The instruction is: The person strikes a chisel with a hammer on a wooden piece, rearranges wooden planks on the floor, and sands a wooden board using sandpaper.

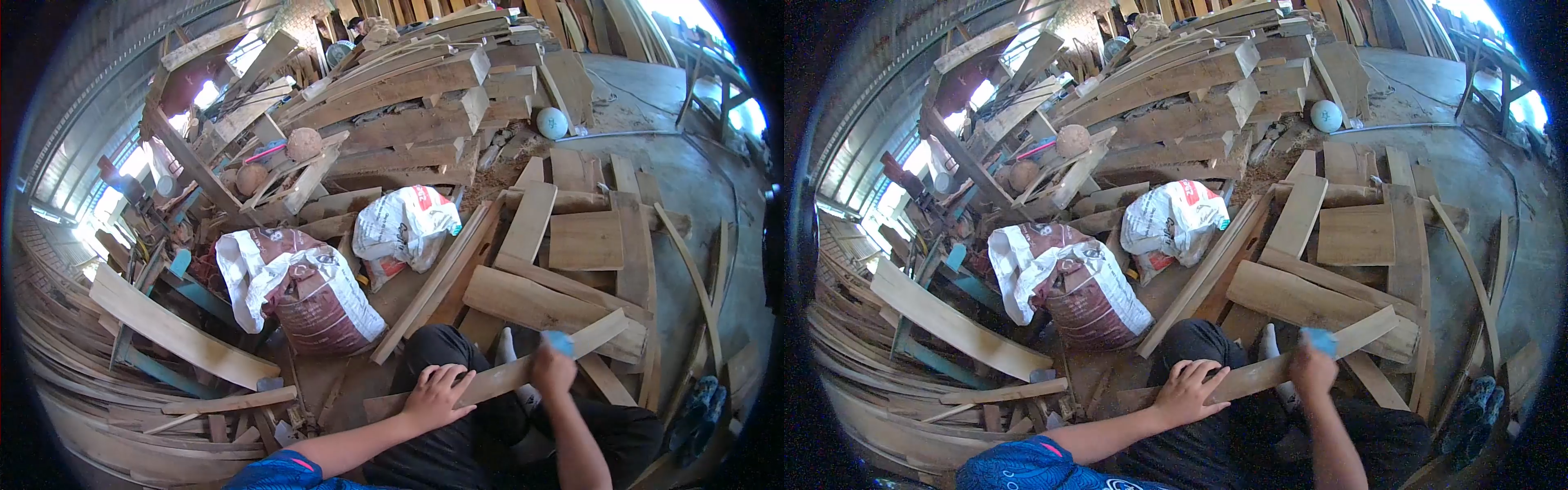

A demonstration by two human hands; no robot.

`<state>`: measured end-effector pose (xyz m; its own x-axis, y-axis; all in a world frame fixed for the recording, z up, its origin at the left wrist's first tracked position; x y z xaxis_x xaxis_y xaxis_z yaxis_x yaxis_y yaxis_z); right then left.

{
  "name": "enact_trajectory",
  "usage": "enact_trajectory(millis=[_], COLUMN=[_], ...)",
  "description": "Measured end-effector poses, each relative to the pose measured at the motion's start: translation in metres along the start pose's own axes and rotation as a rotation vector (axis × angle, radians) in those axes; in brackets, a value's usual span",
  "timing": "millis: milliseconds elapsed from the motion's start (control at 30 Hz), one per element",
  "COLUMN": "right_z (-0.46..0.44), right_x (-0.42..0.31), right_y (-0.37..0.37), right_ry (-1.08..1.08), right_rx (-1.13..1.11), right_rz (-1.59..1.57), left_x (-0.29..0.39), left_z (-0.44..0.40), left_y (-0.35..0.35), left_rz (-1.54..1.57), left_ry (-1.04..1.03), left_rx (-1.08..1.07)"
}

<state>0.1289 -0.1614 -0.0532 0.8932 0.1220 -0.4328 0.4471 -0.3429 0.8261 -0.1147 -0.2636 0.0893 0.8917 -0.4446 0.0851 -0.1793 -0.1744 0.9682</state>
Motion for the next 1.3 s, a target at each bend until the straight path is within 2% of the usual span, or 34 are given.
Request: enact_trajectory(millis=[33,100,200,300,333,367,433,533,567,600,633,700,767,800,833,933,967,1033,1100,1133,1167,1233,1300], right_z=[0.005,0.023,0.022,-0.012,-0.020,-0.029,-0.036,-0.027,-0.017,-0.005,0.005,0.029,0.033,0.024,0.011,-0.021,-0.029,-0.031,-0.022,-0.016,-0.002,0.020,0.038], right_x=[-0.039,-0.080,-0.061,0.020,0.044,0.054,0.071,0.012,-0.017,-0.043,-0.074,-0.108,-0.110,-0.099,-0.084,0.002,0.022,0.035,0.012,-0.018,-0.054,-0.112,-0.130], right_y=[0.023,0.031,0.024,-0.002,0.005,0.020,0.018,0.025,0.028,0.030,0.044,0.048,0.040,0.043,0.041,0.016,0.024,0.031,0.020,0.019,0.030,0.047,0.042], right_ry=[0.039,0.173,0.242,-0.104,-0.240,-0.318,-0.330,-0.159,-0.025,0.072,0.124,0.356,0.495,0.462,0.432,-0.031,-0.176,-0.250,-0.091,0.095,0.234,0.506,0.509], right_rx=[-0.074,-0.023,-0.040,-0.117,0.002,0.050,0.045,-0.093,-0.035,-0.120,-0.179,-0.104,-0.007,-0.056,0.028,-0.031,0.044,0.088,0.000,-0.128,-0.062,-0.097,-0.130], right_rz=[-0.054,-0.253,-0.232,0.047,0.007,-0.015,-0.035,-0.046,-0.107,-0.183,-0.231,-0.423,-0.416,-0.320,-0.294,-0.101,-0.170,-0.172,-0.274,-0.176,-0.225,-0.378,-0.474], left_x=[0.000,0.003,-0.004,-0.015,-0.020,-0.024,-0.029,-0.032,-0.033,-0.034,-0.033,-0.022,-0.003,-0.001,0.002,0.003,0.001,-0.007,-0.017,-0.019,-0.024,-0.037,-0.046], left_z=[0.001,-0.001,0.005,0.025,0.032,0.043,0.061,0.076,0.078,0.077,0.070,0.051,0.029,0.021,0.014,0.007,0.008,0.010,0.015,0.012,0.010,0.011,0.014], left_y=[0.000,0.004,0.013,0.043,0.054,0.060,0.070,0.065,0.060,0.054,0.045,0.028,0.019,0.013,0.009,0.007,0.008,0.011,0.015,0.025,0.030,0.029,0.022], left_rz=[-0.010,-0.016,0.010,-0.020,-0.079,-0.126,-0.102,-0.095,-0.068,-0.066,-0.061,-0.031,-0.068,-0.055,-0.059,-0.032,-0.014,0.002,0.059,0.094,0.140,0.242,0.236], left_ry=[0.001,0.011,-0.006,0.004,0.034,0.087,0.217,0.220,0.246,0.250,0.227,0.230,0.267,0.285,0.284,0.306,0.296,0.278,0.142,0.157,0.139,0.107,0.115], left_rx=[0.018,-0.008,-0.019,-0.016,-0.036,-0.002,-0.044,0.011,0.025,0.025,0.114,0.249,0.179,0.197,0.171,0.119,0.080,0.040,-0.059,-0.208,-0.230,-0.233,-0.234])
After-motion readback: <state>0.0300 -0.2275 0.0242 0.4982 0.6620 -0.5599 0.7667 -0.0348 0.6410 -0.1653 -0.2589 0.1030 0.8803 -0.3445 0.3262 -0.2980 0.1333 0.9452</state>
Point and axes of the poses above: each hand's wrist, its own z-axis away from the middle knuckle, its own y-axis out of the back of the hand, x = y × z, the point moved 1 cm from there along -z, towards the middle knuckle, and after that the axes turned 8 degrees about x, right-handed, at the moved point
